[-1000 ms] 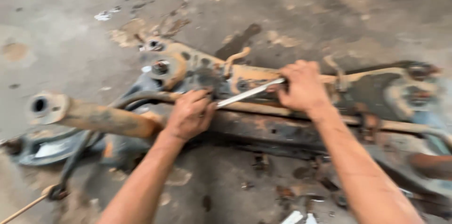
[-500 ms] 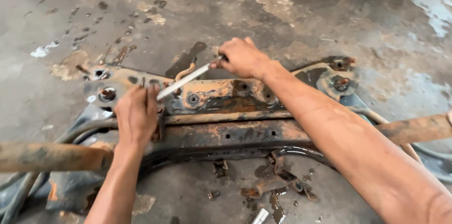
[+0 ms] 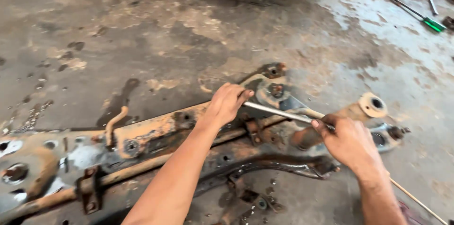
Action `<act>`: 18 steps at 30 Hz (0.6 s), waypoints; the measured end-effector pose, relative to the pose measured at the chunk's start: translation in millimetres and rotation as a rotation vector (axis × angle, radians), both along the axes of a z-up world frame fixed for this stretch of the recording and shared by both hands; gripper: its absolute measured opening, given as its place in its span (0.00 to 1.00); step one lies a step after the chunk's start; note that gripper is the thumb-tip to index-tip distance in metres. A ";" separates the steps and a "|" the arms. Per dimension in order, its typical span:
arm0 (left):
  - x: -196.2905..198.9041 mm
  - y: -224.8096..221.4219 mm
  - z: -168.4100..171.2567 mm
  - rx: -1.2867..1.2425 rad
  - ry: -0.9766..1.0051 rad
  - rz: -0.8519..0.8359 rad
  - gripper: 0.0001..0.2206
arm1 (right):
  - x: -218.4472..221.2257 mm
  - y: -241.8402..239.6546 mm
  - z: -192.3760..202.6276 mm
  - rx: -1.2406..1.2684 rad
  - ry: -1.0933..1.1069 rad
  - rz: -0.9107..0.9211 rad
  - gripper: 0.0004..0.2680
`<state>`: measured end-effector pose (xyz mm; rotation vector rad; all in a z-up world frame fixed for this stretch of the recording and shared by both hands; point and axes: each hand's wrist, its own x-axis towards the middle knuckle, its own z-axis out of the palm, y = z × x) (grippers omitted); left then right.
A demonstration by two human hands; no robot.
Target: Remove bolts and components from a car subframe assembly using impact tools and wrenches.
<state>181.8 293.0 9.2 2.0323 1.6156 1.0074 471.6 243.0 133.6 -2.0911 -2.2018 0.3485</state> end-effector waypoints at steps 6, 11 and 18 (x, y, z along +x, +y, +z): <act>21.4 29.9 -57.9 0.044 -0.092 -0.153 0.19 | 16.6 -19.3 -19.0 0.079 -0.052 -0.056 0.14; 27.0 18.6 -25.3 -0.320 -0.062 -0.249 0.20 | 23.8 -37.0 -29.9 0.233 0.023 -0.014 0.12; 25.4 1.8 -4.2 -0.136 0.103 -0.400 0.15 | 53.3 -41.5 -58.5 -0.197 0.058 -0.061 0.13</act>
